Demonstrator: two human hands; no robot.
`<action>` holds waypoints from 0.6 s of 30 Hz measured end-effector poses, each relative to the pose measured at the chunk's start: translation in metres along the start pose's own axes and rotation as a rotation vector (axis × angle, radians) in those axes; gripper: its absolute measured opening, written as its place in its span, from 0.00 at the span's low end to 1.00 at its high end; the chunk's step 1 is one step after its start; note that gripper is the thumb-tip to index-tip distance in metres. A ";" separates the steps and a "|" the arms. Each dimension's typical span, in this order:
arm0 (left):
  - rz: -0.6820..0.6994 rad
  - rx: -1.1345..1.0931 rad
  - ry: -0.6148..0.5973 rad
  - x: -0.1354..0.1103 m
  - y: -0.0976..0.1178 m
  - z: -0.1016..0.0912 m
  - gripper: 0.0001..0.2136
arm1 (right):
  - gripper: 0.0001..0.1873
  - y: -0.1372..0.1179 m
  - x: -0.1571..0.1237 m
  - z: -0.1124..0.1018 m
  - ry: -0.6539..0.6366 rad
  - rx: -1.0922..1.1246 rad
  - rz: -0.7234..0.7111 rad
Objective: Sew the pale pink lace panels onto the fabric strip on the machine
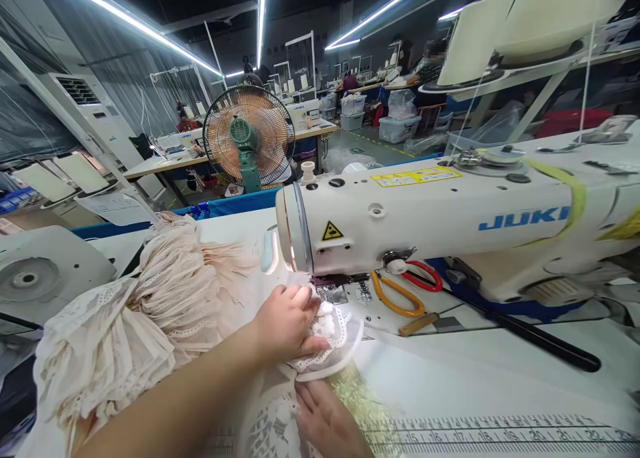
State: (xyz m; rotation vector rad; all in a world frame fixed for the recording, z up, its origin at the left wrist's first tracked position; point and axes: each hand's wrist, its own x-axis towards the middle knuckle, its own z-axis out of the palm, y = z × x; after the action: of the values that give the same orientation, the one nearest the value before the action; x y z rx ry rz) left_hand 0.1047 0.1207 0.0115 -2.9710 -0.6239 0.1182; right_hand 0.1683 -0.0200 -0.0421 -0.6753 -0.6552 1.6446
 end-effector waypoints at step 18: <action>0.031 -0.050 -0.067 0.004 -0.015 0.004 0.38 | 0.32 0.007 -0.005 -0.013 0.072 -0.067 0.026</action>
State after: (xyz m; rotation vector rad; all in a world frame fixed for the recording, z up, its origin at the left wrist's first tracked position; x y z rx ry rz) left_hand 0.1017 0.1358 0.0088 -3.0365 -0.5966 0.2093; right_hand 0.1736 -0.0254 -0.0552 -0.7906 -0.6549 1.6203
